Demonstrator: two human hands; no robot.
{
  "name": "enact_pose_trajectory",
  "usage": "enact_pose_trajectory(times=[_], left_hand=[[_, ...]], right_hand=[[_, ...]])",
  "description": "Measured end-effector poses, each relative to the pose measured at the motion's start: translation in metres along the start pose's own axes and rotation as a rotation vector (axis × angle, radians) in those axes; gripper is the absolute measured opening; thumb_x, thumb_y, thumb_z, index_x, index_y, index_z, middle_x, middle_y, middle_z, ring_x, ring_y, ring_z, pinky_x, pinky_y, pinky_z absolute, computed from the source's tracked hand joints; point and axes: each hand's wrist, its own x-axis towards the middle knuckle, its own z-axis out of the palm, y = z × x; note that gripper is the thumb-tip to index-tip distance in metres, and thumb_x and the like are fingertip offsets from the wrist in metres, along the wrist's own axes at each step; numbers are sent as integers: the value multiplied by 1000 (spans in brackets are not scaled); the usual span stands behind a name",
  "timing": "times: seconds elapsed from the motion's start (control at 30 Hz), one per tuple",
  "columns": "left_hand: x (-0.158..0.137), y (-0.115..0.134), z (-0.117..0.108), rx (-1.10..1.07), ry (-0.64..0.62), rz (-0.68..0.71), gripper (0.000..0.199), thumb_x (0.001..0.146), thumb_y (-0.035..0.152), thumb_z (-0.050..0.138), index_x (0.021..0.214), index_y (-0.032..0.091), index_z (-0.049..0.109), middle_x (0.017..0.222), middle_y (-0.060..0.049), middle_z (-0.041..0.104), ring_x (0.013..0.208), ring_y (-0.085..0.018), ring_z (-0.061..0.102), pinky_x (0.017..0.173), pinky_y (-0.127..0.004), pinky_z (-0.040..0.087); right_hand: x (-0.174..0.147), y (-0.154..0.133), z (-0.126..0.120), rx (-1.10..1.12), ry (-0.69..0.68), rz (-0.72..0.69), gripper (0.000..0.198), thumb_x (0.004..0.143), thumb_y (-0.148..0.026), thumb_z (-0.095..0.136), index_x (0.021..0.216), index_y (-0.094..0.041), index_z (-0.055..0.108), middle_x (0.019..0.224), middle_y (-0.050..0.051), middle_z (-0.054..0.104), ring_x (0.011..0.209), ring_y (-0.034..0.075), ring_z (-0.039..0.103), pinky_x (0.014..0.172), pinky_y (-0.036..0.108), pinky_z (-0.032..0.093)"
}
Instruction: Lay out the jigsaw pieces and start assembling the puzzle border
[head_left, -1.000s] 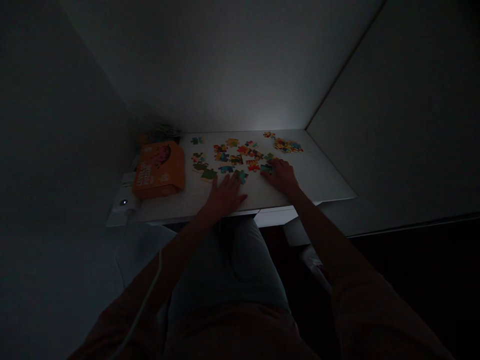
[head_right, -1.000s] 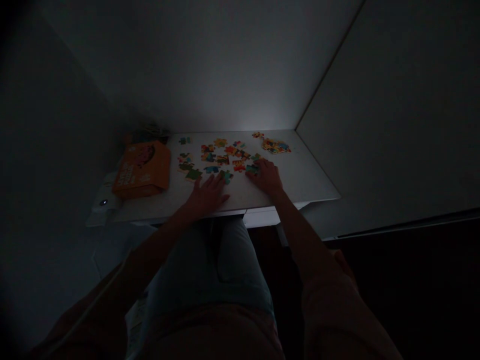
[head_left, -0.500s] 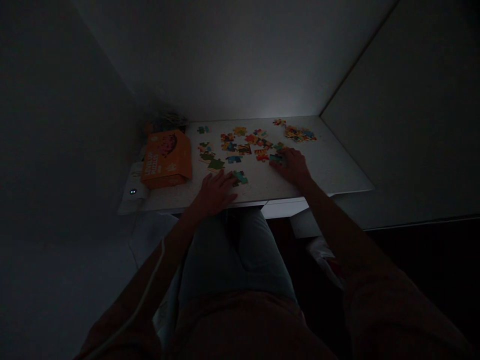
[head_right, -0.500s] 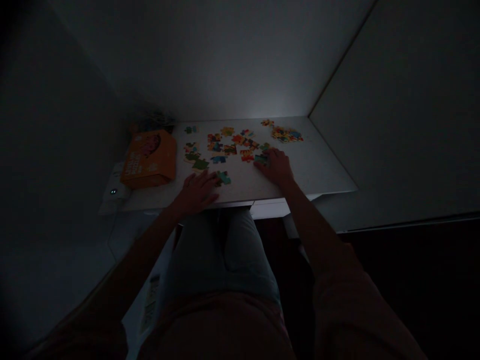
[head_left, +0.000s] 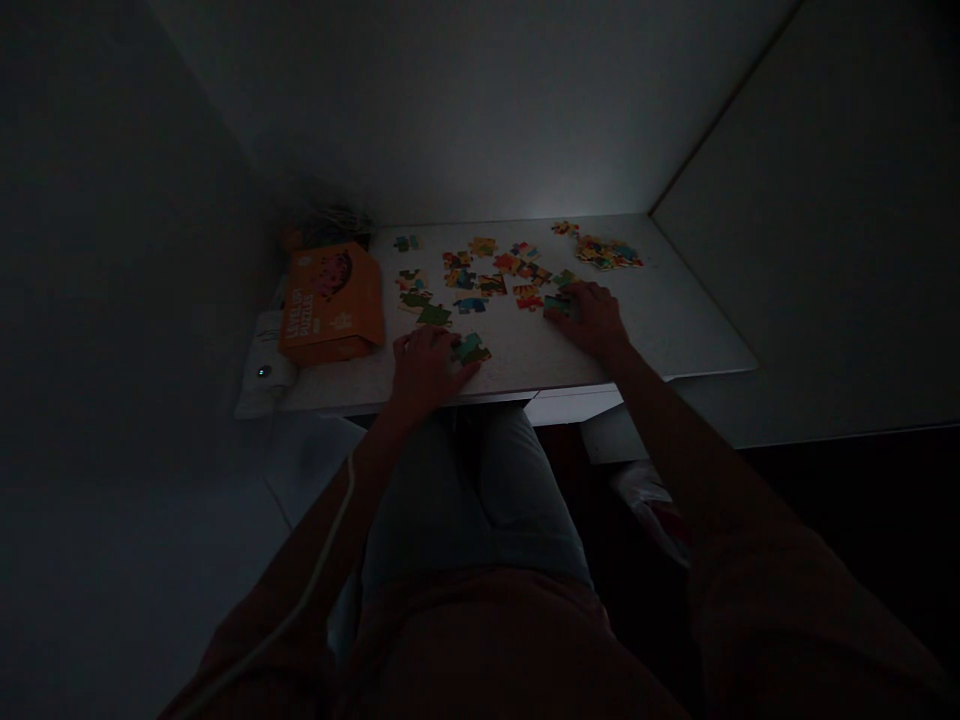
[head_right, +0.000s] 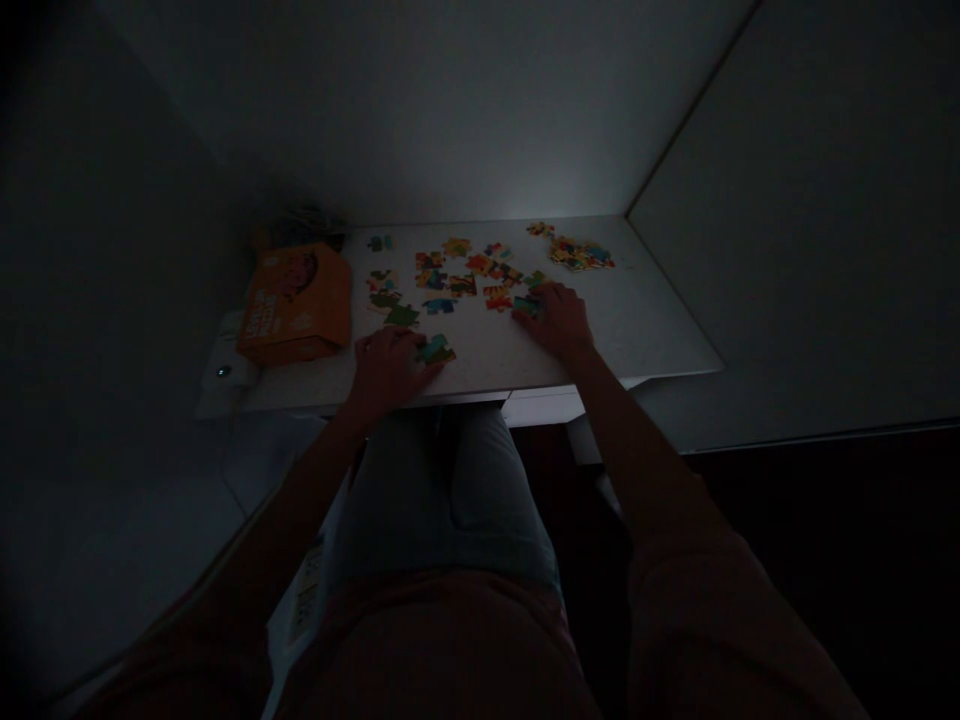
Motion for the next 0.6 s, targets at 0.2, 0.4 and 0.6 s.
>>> enact_pose_trajectory(times=[0.2,0.4,0.6], left_hand=[[3,-18,-2,9,-23,63,49,103,60,79,143,32,74,164,-14,64,156,-39,53,130,-64,38],[-1,-52,-16,-46,14,73,73,99,64,83,158,26,62,168,-19,56,159,-39,51,133,-60,41],[-4,-54,-10,-71,13,161,69,101,62,82,154,22,64,159,-19,63,153,-38,57,134,-57,45]], right_hand=[[0,2,-1,22,-2,-5,59,102,-66,65,143,-23,72,152,23,71,142,48,61,121,68,49],[-1,6,2,-1,4,-25,61,103,-66,65,146,-23,71,153,23,70,142,49,61,120,69,49],[-2,8,3,-15,11,-38,64,104,-70,63,146,-22,71,153,24,69,142,48,62,120,69,50]])
